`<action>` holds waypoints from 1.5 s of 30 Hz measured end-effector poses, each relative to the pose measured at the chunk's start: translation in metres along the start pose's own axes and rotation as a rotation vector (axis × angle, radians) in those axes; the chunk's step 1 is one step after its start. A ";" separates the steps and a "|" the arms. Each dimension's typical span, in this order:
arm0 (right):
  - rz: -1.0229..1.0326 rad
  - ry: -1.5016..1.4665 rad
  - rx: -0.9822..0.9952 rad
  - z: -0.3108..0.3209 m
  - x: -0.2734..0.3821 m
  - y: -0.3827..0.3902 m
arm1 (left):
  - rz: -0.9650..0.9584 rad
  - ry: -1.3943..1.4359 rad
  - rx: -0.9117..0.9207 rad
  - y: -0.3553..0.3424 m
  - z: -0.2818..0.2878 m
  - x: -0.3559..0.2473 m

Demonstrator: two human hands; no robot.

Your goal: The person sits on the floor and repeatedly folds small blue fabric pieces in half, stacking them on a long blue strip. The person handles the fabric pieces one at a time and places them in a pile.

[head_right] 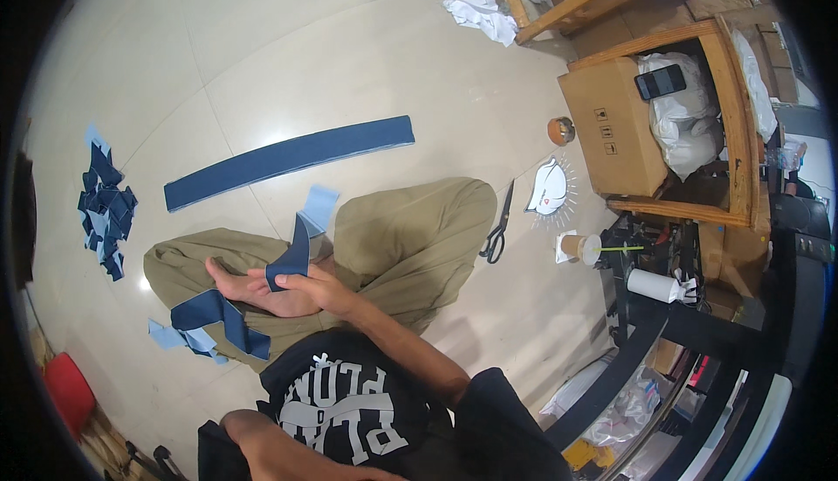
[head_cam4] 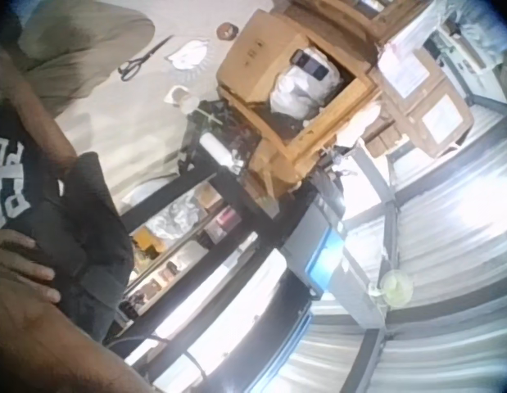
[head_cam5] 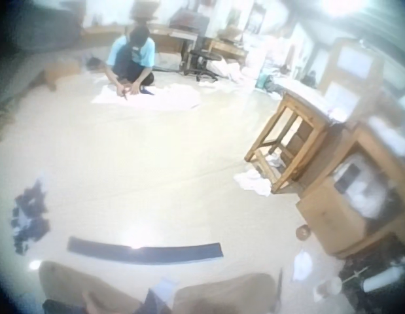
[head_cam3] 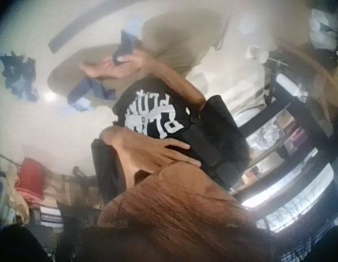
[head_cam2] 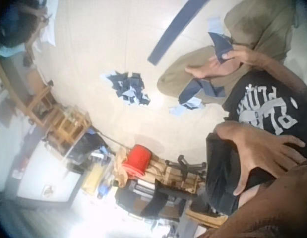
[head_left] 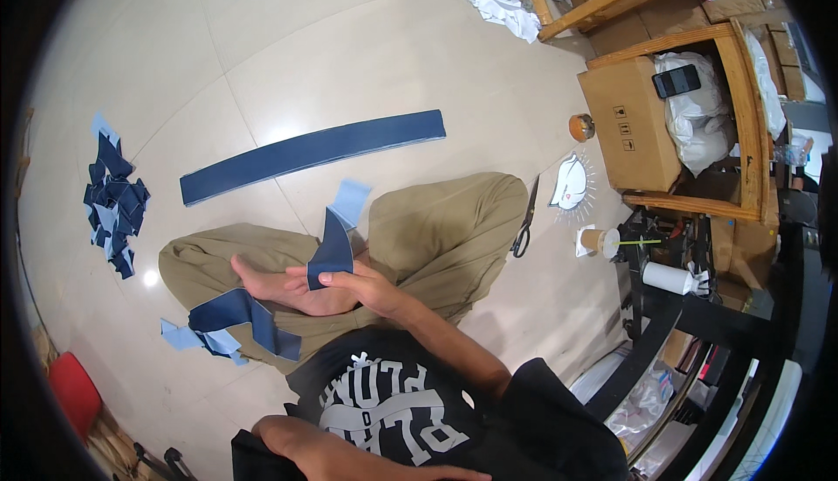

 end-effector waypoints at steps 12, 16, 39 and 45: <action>0.064 0.069 -0.185 -0.007 -0.018 0.008 | 0.570 -0.776 -1.636 0.097 0.044 0.094; 0.154 -0.147 -0.334 -0.027 0.000 0.008 | 0.587 -0.905 -1.657 0.104 0.059 0.094; 0.402 -0.326 -0.411 0.027 0.054 0.012 | 0.363 -0.365 -1.405 0.119 0.071 0.084; 0.335 -0.438 -0.158 -0.011 0.022 -0.001 | 0.469 -0.214 -1.361 0.120 0.080 0.110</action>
Point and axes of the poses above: each hand's wrist, its own y-axis away from the middle knuckle, its own z-axis out of the back of the hand, x = y × z, the point moved 1 cm from there along -y, towards the middle knuckle, and after that the axes turned 4 degrees about z, right-handed, at the moved point
